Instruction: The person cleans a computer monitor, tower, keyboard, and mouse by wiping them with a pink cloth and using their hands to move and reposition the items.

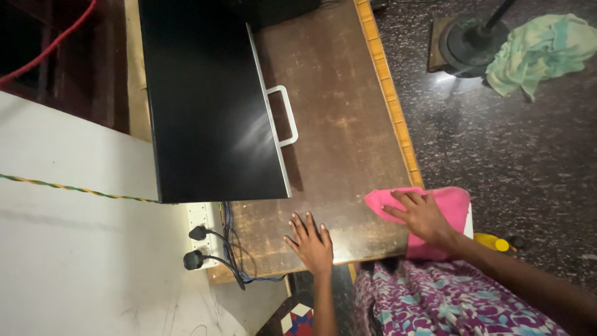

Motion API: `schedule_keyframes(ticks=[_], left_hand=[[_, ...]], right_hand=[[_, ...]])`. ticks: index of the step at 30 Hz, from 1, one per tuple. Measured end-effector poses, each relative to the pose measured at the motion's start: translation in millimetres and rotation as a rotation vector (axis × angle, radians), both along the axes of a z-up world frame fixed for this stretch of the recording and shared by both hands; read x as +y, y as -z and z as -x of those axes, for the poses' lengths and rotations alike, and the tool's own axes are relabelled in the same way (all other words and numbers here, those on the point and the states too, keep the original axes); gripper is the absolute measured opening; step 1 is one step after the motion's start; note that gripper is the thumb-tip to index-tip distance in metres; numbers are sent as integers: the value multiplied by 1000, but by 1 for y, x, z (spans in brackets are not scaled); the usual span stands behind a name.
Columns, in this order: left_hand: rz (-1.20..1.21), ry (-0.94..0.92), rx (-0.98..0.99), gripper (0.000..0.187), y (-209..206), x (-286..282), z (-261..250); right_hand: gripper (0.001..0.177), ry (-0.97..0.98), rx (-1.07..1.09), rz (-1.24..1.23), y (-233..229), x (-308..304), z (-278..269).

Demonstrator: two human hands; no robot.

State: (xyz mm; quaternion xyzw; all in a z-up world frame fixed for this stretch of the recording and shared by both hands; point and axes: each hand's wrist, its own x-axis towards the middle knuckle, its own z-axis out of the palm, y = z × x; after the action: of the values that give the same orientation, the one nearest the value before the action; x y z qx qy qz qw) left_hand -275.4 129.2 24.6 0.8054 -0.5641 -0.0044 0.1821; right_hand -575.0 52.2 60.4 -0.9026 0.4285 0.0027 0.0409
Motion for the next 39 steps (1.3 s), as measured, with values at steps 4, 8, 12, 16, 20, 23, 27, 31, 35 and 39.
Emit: schedule_keyframes(ticks=[4, 8, 12, 16, 20, 23, 27, 31, 35, 39], left_hand=[[-30, -4, 9, 56, -2, -1, 1], [4, -6, 16, 56, -2, -1, 0], [-8, -17, 26, 55, -3, 0, 0], [0, -20, 44, 56, -3, 1, -1], [10, -5, 19, 57, 0, 0, -2], [-16, -13, 21, 57, 1, 1, -1], [-10, -7, 1, 59, 4, -1, -1], [-56, -37, -2, 61, 5, -1, 1], [-118, -31, -5, 64, 1, -5, 1], [-169, -70, -34, 65, 1, -9, 8]], right_hand=[[68, -22, -38, 97, -5, -30, -9], [71, 33, 104, 32, -9, -58, -25], [69, 23, 39, 71, -7, -60, -30], [71, -32, 95, 16, -10, -54, -32], [79, -52, 41, -156, -19, -43, -26], [73, -172, -20, -66, -15, -35, -16], [60, -372, -169, 32, 3, -42, 4], [52, -469, -200, 90, 19, -83, -1], [58, -397, -38, 55, 8, -146, -26], [61, -407, -4, 94, -2, -193, -44]])
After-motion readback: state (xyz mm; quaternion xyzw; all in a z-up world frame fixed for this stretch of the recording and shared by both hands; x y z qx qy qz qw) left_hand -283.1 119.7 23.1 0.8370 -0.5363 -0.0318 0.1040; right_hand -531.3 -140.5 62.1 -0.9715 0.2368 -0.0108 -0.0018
